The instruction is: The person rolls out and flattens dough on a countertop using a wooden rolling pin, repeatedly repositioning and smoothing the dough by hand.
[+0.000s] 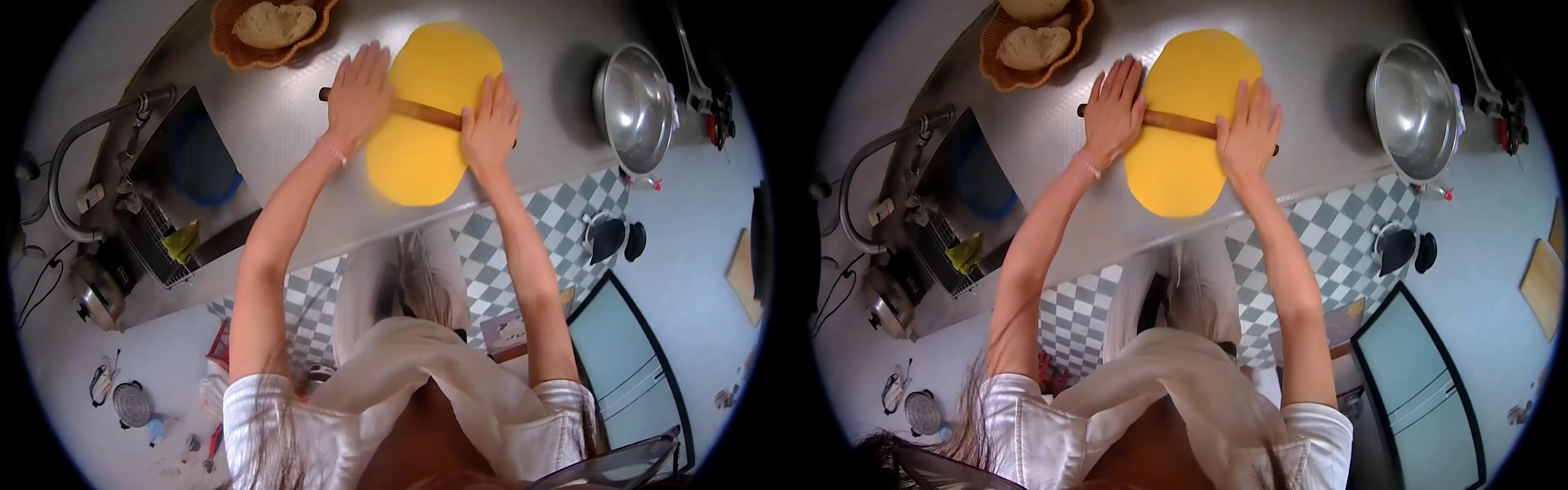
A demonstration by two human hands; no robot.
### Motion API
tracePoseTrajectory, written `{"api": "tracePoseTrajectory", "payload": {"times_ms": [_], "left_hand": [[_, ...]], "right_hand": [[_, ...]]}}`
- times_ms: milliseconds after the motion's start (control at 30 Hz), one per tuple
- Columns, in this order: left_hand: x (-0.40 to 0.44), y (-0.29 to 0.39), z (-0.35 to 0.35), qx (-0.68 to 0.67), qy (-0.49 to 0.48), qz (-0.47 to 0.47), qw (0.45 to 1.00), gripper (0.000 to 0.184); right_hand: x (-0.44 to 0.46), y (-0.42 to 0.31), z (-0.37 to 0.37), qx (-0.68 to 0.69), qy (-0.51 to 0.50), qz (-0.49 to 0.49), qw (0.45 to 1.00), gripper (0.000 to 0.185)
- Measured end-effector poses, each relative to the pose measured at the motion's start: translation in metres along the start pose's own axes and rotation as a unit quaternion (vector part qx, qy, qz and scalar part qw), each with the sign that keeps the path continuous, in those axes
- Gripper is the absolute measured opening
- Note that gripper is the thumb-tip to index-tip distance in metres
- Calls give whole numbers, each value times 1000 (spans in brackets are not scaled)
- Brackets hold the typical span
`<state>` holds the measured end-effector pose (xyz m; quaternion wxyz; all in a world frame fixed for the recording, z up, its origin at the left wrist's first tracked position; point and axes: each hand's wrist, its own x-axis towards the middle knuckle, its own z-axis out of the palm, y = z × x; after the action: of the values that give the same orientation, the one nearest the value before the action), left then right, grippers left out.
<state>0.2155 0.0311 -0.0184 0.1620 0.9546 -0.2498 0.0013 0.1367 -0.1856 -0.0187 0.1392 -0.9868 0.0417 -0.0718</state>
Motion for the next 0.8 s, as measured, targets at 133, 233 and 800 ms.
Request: {"api": "tracePoseTrajectory", "payload": {"times_ms": [133,233,800], "left_hand": [[-81,0,-20,-58,-82,37,994,55],[-85,0,-36,-78,-83,49,992,54],[-198,13,-36,-34,-127,67,989,62]], "right_hand": [[-87,-13,-13,65,-94,-15,993,64],[-93,-6,-31,42,-126,-13,991,63],[-210,-41,-16,65,-61,41,995,63]]}}
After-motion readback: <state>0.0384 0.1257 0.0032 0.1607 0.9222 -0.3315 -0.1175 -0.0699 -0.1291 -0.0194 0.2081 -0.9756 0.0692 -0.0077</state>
